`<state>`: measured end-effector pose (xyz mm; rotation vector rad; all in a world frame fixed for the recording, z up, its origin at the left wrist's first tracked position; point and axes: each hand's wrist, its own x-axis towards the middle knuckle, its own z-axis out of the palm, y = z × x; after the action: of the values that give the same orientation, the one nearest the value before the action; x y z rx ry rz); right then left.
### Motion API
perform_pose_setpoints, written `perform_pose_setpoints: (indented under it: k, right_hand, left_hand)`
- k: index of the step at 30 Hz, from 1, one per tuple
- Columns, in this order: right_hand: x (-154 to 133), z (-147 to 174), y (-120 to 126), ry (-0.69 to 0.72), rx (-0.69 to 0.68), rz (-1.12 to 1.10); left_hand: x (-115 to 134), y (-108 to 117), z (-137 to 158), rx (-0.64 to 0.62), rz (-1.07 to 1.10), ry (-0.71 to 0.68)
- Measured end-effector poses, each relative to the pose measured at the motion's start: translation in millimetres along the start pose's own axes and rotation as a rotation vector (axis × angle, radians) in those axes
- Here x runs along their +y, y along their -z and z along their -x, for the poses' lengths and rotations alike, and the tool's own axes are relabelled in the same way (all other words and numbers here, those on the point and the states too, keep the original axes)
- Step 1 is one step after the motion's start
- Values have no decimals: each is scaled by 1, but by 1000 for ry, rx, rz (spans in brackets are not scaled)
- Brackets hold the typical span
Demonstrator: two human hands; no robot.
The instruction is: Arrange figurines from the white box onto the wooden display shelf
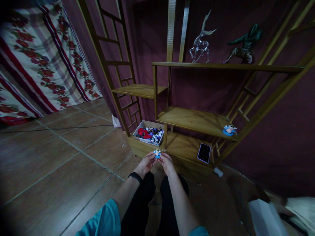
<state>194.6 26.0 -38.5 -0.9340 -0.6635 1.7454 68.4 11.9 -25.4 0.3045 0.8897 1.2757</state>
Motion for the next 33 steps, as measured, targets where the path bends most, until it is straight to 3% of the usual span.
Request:
perform_pose_setpoints:
  k: [8, 15, 22, 29, 33]
  right_hand:
    - [-7, 22, -4, 328, 1, 275]
    - [-11, 26, -1, 417, -26, 371]
    - [-12, 20, 4, 321, -24, 369]
    - [-15, 14, 14, 31, 42, 216]
    - [-15, 9, 20, -53, 43, 120]
  left_hand:
    - [1, -1, 8, -59, -36, -9]
    - [3, -1, 11, -95, -60, -24]
    - [-1, -1, 0, -71, -89, 21]
    - [-5, -3, -6, -29, -112, 63]
    - [-7, -3, -9, -24, -92, 69]
